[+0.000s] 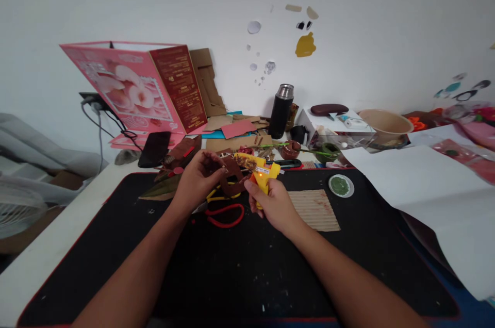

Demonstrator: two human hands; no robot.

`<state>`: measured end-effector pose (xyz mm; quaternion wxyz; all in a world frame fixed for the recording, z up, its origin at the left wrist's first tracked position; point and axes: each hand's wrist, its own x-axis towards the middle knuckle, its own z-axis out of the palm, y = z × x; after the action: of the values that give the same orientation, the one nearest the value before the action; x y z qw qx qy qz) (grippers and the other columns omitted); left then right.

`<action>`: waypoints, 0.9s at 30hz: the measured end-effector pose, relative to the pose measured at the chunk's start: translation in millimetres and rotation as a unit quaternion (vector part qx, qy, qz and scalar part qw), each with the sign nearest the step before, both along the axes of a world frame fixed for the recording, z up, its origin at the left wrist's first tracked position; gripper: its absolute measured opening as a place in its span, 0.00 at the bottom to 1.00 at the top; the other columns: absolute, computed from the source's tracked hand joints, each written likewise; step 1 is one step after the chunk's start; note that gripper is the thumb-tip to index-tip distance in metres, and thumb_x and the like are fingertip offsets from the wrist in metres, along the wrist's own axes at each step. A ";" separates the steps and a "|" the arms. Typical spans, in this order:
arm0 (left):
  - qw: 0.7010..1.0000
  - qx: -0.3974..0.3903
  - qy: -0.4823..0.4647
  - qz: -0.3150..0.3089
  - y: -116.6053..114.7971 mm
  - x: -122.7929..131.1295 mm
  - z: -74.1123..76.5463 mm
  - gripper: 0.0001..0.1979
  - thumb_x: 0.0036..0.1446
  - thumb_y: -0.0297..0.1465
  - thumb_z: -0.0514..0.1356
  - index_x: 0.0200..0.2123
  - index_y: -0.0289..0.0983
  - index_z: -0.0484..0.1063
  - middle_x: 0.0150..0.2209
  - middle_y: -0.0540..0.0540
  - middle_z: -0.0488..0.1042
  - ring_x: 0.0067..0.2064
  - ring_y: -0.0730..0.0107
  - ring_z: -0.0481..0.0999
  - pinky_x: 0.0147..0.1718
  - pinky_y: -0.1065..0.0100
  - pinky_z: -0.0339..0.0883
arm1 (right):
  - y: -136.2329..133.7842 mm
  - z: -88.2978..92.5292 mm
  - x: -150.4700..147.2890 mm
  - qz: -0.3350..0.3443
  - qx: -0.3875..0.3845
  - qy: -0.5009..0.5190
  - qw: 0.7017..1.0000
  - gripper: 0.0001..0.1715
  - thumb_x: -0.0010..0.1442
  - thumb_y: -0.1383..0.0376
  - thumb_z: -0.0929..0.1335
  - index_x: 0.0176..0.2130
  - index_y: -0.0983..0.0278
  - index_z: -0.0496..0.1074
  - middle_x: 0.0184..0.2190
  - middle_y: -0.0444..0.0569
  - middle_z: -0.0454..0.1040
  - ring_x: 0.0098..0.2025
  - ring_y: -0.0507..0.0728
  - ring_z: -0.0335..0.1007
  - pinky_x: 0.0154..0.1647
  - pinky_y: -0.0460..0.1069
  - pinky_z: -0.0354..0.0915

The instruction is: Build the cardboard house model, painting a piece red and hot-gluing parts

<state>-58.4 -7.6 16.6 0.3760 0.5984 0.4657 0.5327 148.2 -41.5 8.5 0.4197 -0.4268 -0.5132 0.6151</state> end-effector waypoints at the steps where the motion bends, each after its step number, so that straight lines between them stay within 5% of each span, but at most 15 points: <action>1: 1.000 0.006 0.005 0.005 0.2 -0.2 -0.7 0.14 0.54 0.33 0.69 0.39 0.41 0.67 0.37 0.50 0.76 0.41 0.65 0.78 0.43 0.63 0.72 | -0.1 0.3 0.1 0.002 0.001 -0.005 1.000 0.30 0.58 0.38 0.73 0.34 0.61 0.70 0.17 0.38 0.68 0.17 0.50 0.60 0.15 0.44 0.55; 10: 0.975 0.082 0.182 0.095 -3.4 -2.8 -3.4 0.12 0.59 0.31 0.64 0.45 0.42 0.66 0.41 0.47 0.78 0.44 0.61 0.80 0.47 0.60 0.70 | -2.2 -0.6 1.5 0.008 0.020 -0.038 0.999 0.35 0.59 0.33 0.70 0.31 0.61 0.69 0.17 0.40 0.68 0.16 0.49 0.58 0.15 0.45 0.53; 18: 0.965 0.100 0.215 0.110 -3.1 -3.7 -3.5 0.14 0.60 0.30 0.63 0.49 0.43 0.67 0.43 0.46 0.80 0.46 0.60 0.81 0.47 0.61 0.72 | -1.3 -14.2 2.4 -0.005 0.059 -0.100 0.993 0.36 0.62 0.31 0.68 0.28 0.60 0.69 0.16 0.43 0.69 0.16 0.51 0.59 0.17 0.47 0.53; 27: 0.942 0.147 0.275 0.127 -3.2 -6.4 -8.3 0.17 0.60 0.27 0.63 0.53 0.41 0.69 0.48 0.42 0.78 0.50 0.54 0.79 0.52 0.55 0.71 | -3.5 -10.1 4.7 0.007 0.147 -0.201 0.968 0.34 0.70 0.41 0.65 0.23 0.59 0.68 0.15 0.44 0.69 0.21 0.54 0.67 0.26 0.48 0.60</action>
<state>-64.7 -10.7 8.4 0.0704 0.7062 0.5395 0.4531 152.9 -45.0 -1.6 0.3618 -0.4712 -0.6750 0.4376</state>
